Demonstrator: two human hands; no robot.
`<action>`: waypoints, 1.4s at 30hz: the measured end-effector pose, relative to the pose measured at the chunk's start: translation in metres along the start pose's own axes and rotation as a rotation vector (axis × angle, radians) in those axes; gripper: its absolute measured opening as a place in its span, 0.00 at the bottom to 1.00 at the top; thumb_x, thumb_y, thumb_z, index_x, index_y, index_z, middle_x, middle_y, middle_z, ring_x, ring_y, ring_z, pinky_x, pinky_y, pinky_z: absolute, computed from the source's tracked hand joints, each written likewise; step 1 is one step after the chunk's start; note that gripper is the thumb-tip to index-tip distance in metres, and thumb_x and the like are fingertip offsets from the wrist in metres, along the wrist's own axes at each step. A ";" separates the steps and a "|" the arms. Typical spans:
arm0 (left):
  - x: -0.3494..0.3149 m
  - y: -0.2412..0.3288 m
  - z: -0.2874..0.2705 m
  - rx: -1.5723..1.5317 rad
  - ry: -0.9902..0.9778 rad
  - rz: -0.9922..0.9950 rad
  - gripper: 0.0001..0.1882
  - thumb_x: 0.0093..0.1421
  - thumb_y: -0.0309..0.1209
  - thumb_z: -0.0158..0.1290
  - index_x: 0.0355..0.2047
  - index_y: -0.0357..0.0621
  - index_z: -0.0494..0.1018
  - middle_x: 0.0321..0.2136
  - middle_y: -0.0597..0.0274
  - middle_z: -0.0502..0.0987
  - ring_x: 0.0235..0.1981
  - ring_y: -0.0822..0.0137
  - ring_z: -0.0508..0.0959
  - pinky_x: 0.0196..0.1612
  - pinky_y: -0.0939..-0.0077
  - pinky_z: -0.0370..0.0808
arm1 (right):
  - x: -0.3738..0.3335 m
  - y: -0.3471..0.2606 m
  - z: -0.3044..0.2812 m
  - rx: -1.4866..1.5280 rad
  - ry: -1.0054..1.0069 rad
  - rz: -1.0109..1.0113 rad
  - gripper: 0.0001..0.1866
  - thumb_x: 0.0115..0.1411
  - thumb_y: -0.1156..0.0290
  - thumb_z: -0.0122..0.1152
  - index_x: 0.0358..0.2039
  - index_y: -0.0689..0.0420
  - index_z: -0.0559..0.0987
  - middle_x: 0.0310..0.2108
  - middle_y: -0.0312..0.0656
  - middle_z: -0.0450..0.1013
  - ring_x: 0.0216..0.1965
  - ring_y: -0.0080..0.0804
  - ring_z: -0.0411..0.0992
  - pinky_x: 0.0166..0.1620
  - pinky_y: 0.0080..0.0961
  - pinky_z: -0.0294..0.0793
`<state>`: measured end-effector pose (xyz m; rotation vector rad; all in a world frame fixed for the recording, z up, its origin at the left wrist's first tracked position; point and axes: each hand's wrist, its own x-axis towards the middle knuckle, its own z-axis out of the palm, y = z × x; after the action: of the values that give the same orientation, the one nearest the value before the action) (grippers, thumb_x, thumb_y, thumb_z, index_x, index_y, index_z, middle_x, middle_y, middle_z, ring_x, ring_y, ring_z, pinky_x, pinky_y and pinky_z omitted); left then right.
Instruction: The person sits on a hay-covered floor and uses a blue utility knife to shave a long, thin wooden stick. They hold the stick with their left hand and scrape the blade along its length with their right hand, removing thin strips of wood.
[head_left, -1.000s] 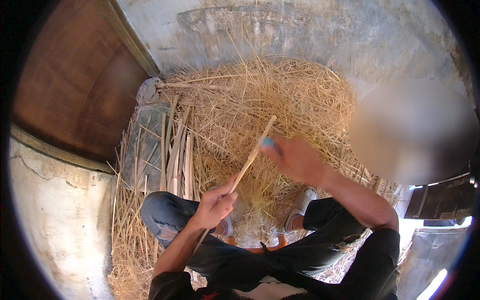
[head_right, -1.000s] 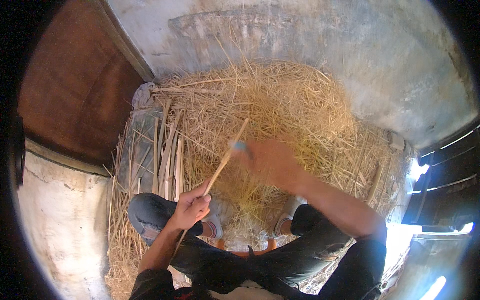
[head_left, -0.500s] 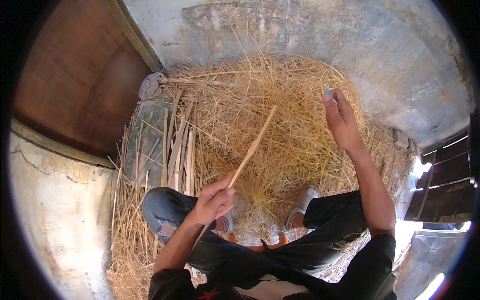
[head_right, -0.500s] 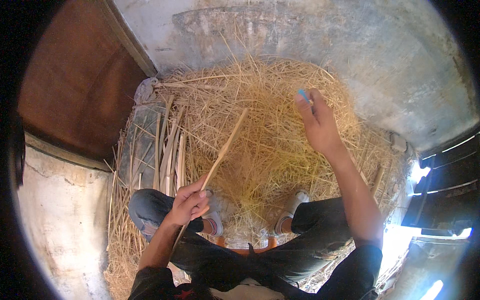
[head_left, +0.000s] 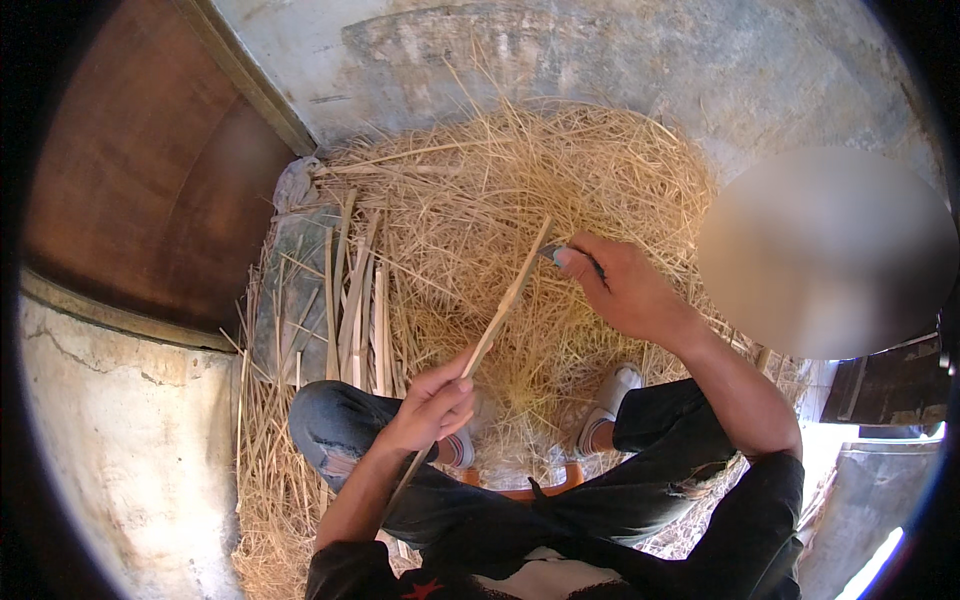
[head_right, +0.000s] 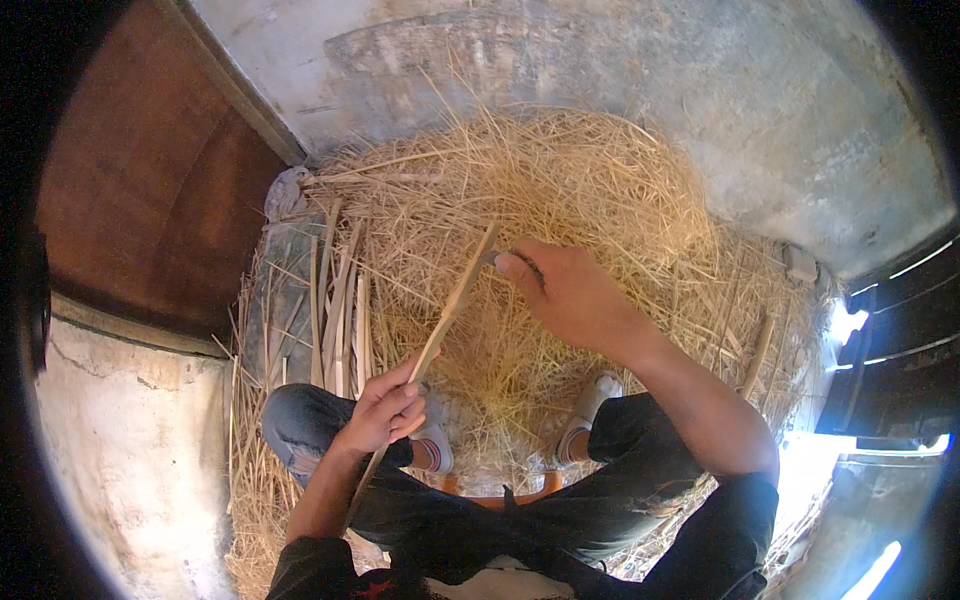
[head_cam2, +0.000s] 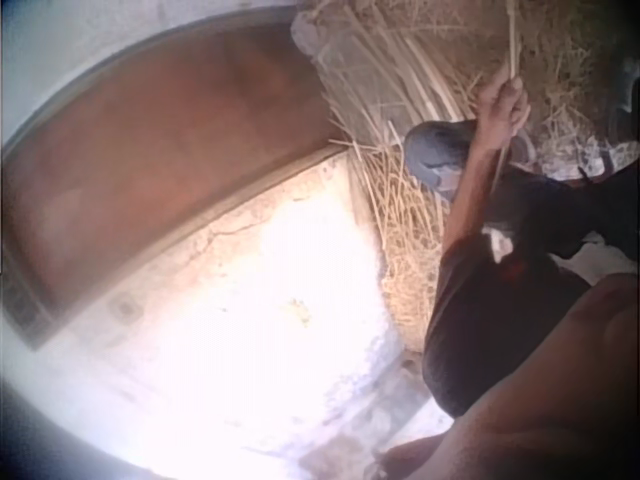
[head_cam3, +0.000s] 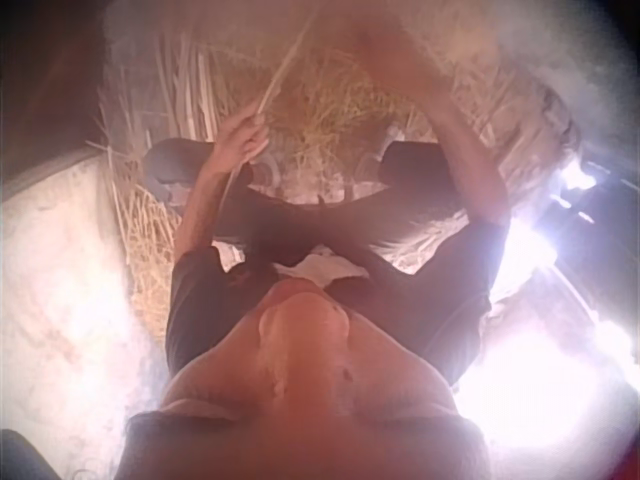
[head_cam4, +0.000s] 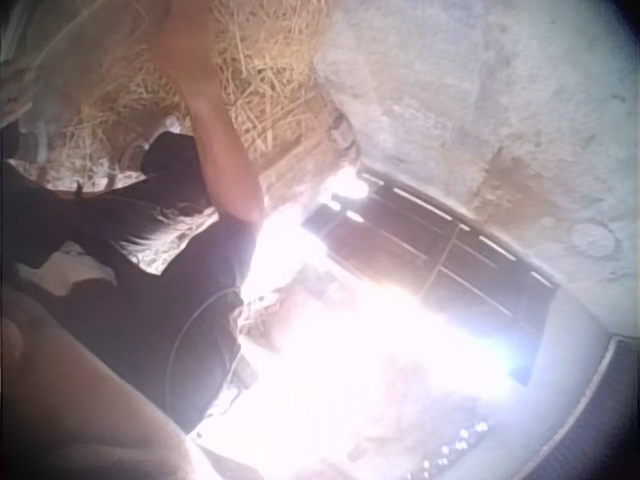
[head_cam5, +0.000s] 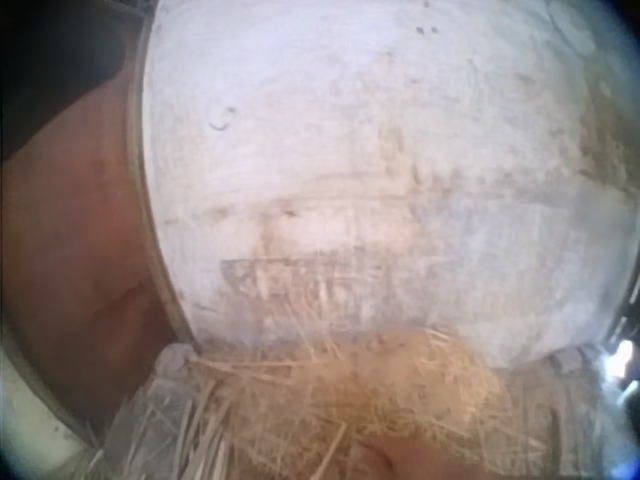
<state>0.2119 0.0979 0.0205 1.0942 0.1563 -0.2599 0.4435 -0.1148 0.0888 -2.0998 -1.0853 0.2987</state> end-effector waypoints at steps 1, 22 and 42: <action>0.001 -0.004 0.000 0.016 0.006 0.010 0.29 0.74 0.27 0.42 0.73 0.45 0.51 0.15 0.76 0.55 0.13 0.81 0.55 0.17 0.84 0.56 | 0.001 -0.001 0.001 -0.019 -0.004 0.006 0.19 0.73 0.57 0.49 0.38 0.62 0.75 0.25 0.55 0.70 0.27 0.52 0.69 0.33 0.44 0.68; -0.006 -0.011 -0.010 0.061 0.092 0.102 0.30 0.72 0.25 0.45 0.73 0.45 0.53 0.16 0.76 0.56 0.14 0.82 0.53 0.17 0.82 0.55 | -0.001 -0.033 0.053 -0.215 -0.174 0.129 0.28 0.73 0.46 0.40 0.36 0.59 0.78 0.26 0.57 0.77 0.30 0.61 0.77 0.37 0.54 0.76; -0.001 -0.006 -0.007 0.038 0.121 0.123 0.31 0.71 0.24 0.46 0.73 0.45 0.52 0.16 0.77 0.56 0.14 0.82 0.54 0.17 0.83 0.55 | 0.018 -0.021 0.051 -0.125 0.024 0.087 0.25 0.72 0.47 0.47 0.35 0.57 0.78 0.22 0.55 0.74 0.25 0.60 0.75 0.28 0.52 0.74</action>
<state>0.2090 0.1011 0.0124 1.1536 0.1920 -0.0868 0.4164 -0.0671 0.0708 -2.2601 -1.0234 0.2525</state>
